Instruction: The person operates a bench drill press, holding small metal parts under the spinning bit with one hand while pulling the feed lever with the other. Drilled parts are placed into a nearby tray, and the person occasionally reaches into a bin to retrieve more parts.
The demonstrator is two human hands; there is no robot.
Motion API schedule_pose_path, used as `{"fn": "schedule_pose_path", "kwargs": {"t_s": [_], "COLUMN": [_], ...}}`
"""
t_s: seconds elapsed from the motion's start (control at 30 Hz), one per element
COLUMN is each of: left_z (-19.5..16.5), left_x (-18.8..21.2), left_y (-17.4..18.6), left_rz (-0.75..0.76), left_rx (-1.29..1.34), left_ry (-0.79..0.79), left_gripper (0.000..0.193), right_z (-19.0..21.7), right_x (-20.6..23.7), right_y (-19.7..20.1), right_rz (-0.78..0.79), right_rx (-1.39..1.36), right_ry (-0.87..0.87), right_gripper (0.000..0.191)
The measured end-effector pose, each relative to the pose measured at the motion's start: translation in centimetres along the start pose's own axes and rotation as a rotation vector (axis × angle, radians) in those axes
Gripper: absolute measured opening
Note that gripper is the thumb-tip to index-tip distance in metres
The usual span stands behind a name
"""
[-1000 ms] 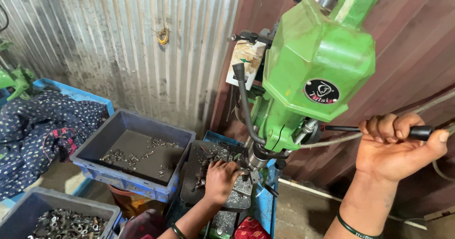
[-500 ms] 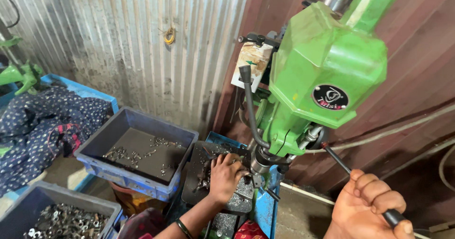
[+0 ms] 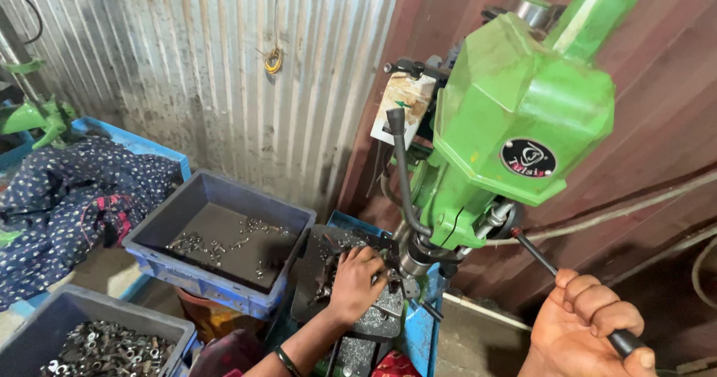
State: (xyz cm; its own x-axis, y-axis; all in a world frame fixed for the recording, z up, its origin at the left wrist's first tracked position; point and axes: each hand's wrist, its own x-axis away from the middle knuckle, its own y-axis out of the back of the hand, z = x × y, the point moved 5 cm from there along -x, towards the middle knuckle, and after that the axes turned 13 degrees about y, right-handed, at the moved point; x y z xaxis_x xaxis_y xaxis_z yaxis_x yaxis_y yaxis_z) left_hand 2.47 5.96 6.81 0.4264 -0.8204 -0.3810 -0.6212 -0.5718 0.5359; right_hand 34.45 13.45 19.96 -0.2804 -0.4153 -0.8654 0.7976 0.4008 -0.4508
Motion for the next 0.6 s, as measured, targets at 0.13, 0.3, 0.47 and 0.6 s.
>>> {"fn": "schedule_pose_path", "kwargs": {"t_s": [0.13,0.3,0.47,0.6], "left_z": [0.4,1.3,4.0,4.1], "left_x": [-0.3,-1.1,-0.5,0.1], "left_y": [-0.8,-3.0,-2.5,-1.5], "left_rz": [0.033,0.173,0.285,0.115], "left_rx": [-0.09,-0.15,0.255,0.571], "left_ry": [0.039,0.26,0.492,0.408], "left_gripper": [0.019,0.025,0.031,0.017], "right_z": [-0.1,-2.4,-3.7,-3.6], "right_x": [-3.1,-10.2,-12.0,-11.7], "right_y": [-2.4,-6.0,-6.3,-5.4], "right_rz": [0.058,0.07,-0.027,0.107], "right_rx": [0.089,-0.057,-0.306,-0.003], "right_ry": [0.02,-0.2,-0.35,-0.249], "right_gripper": [0.068,0.071,0.073,0.07]}}
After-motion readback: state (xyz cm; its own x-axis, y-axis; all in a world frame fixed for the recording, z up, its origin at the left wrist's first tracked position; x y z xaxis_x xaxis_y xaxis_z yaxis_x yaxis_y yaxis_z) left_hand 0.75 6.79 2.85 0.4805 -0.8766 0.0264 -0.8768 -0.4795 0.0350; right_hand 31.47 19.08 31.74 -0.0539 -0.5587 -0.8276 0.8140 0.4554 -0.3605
